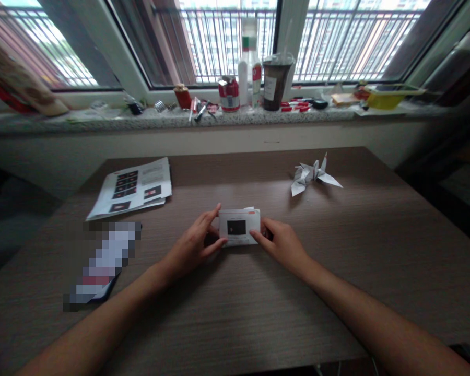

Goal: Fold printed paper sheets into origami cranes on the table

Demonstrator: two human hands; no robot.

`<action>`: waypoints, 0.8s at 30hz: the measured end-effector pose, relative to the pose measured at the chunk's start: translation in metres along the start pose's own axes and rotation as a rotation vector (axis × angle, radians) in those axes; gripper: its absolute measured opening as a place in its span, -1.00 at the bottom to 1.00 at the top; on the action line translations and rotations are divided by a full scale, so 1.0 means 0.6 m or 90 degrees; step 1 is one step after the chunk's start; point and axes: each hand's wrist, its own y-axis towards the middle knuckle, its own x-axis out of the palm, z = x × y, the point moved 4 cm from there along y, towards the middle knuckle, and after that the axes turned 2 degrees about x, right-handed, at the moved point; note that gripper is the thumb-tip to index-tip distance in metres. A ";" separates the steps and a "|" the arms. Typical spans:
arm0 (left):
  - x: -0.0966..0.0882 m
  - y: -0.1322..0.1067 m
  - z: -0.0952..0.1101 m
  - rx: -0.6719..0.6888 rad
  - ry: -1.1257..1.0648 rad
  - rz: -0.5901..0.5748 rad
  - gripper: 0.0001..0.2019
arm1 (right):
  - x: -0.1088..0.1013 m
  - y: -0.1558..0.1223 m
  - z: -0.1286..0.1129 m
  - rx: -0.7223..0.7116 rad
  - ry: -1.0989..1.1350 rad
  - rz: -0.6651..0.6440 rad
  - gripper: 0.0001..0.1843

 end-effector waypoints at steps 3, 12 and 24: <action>0.002 0.001 -0.003 -0.003 -0.010 0.021 -0.04 | 0.002 0.003 0.003 0.018 -0.005 0.014 -0.62; 0.001 -0.002 -0.007 0.050 0.206 -0.066 -0.51 | 0.008 0.010 0.004 0.004 -0.031 0.031 -0.64; -0.006 -0.006 -0.005 0.047 0.253 -0.109 -0.54 | -0.022 0.039 -0.011 -0.031 -0.067 0.066 -0.76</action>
